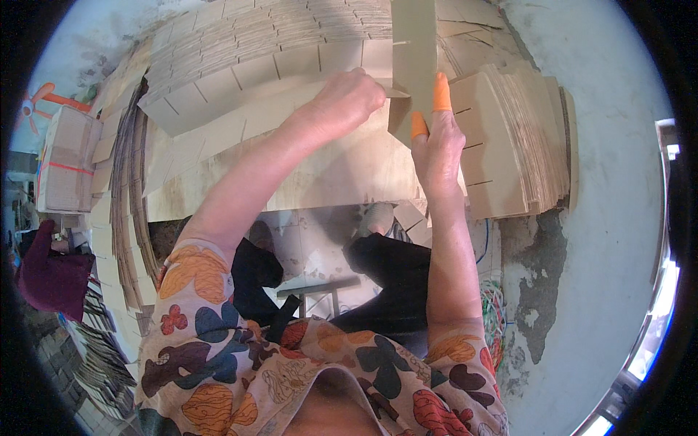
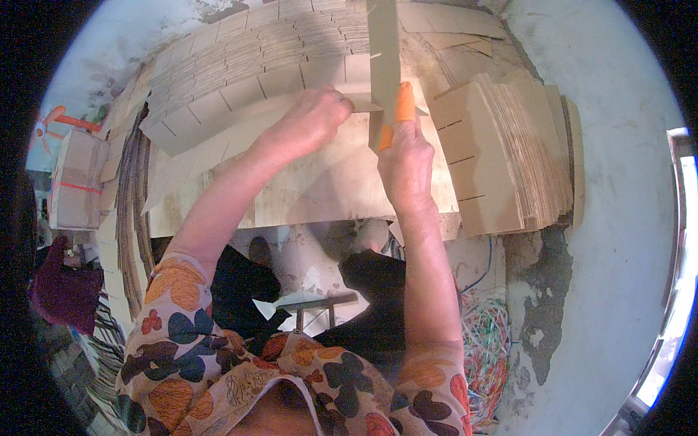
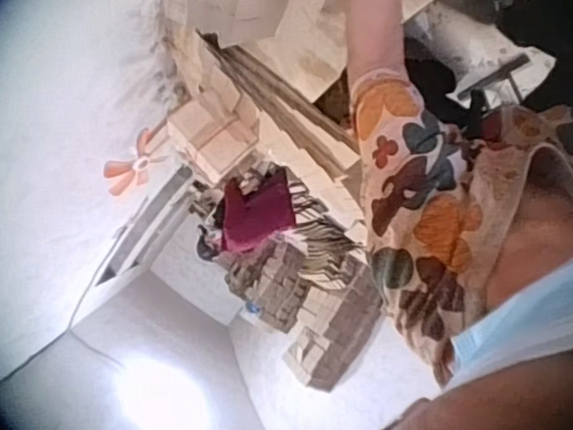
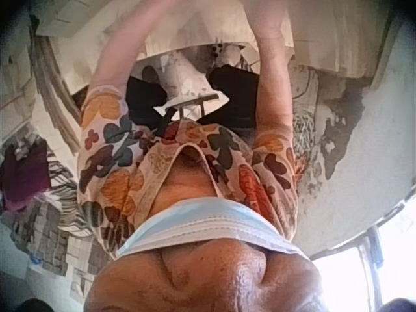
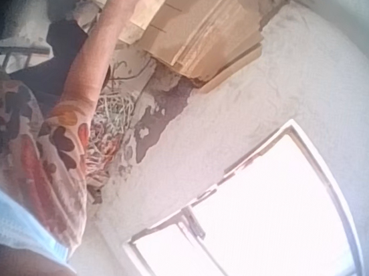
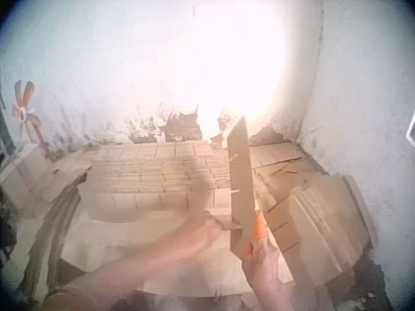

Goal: The person sits on the floor and repeatedly inserts pre-cut cardboard dividers into a larger cardboard structure. They pick up individual dividers, align them, and slide them into place, then stack the completed units.

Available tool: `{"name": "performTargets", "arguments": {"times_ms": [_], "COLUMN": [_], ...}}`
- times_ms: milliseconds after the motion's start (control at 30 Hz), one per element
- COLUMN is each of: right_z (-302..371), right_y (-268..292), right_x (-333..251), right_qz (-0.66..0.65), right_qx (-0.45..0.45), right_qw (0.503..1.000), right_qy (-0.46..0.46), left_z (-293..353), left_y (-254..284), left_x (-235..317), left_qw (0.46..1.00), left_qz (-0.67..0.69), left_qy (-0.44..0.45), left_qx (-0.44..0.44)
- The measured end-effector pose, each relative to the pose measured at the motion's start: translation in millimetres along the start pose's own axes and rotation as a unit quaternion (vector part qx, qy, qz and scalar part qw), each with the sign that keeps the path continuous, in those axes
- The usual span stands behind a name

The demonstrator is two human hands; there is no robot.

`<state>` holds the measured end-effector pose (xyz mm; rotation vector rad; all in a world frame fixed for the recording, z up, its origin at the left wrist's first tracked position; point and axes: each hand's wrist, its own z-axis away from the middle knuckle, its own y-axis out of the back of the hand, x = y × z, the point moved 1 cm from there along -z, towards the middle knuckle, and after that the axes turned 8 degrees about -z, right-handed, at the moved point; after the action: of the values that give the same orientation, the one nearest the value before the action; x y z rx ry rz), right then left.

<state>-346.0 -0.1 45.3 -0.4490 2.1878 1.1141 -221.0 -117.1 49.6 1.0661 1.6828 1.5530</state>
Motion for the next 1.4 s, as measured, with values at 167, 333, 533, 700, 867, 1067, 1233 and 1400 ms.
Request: {"name": "performTargets", "arguments": {"times_ms": [167, 333, 533, 700, 867, 1067, 1233, 1400], "right_z": [1.0, 3.4, 2.8, 6.8, 8.9, 8.6, 10.7, 9.7], "right_y": [9.7, 1.4, 5.6, -15.4, -12.6, -10.1, -13.6, -12.3], "right_x": [-4.4, 0.7, 2.5, 18.2, 20.3, 7.5, 1.3, 1.3], "right_qz": [-0.003, 0.021, 0.011, 0.081, 0.086, 0.022, -0.028, -0.027], "right_qx": [-0.01, 0.017, 0.02, -0.026, -0.015, 0.015, -0.005, 0.036], "right_qw": [1.0, 0.999, 0.999, 0.996, 0.996, 0.999, 0.998, 0.999], "right_qy": [0.006, 0.019, 0.032, 0.035, 0.023, 0.026, -0.058, 0.028], "left_z": [2.5, 0.3, 5.9, 16.9, 8.5, -32.1, -39.8, -33.3], "left_y": [-4.2, -6.6, -8.7, 1.9, 13.7, -24.4, -47.0, -43.2], "left_x": [-0.7, -1.3, -2.6, 21.8, -0.7, -88.4, -108.0, -109.1], "left_qw": [0.999, 0.999, 0.997, 0.992, 0.966, 0.974, 0.966, 0.971], "left_qz": [-0.037, -0.023, -0.035, -0.013, 0.242, -0.078, -0.161, -0.115], "left_qy": [-0.016, -0.004, -0.002, -0.082, 0.086, 0.145, 0.123, 0.071], "left_qx": [0.028, 0.036, 0.066, 0.1, -0.022, 0.158, 0.158, 0.196]}}
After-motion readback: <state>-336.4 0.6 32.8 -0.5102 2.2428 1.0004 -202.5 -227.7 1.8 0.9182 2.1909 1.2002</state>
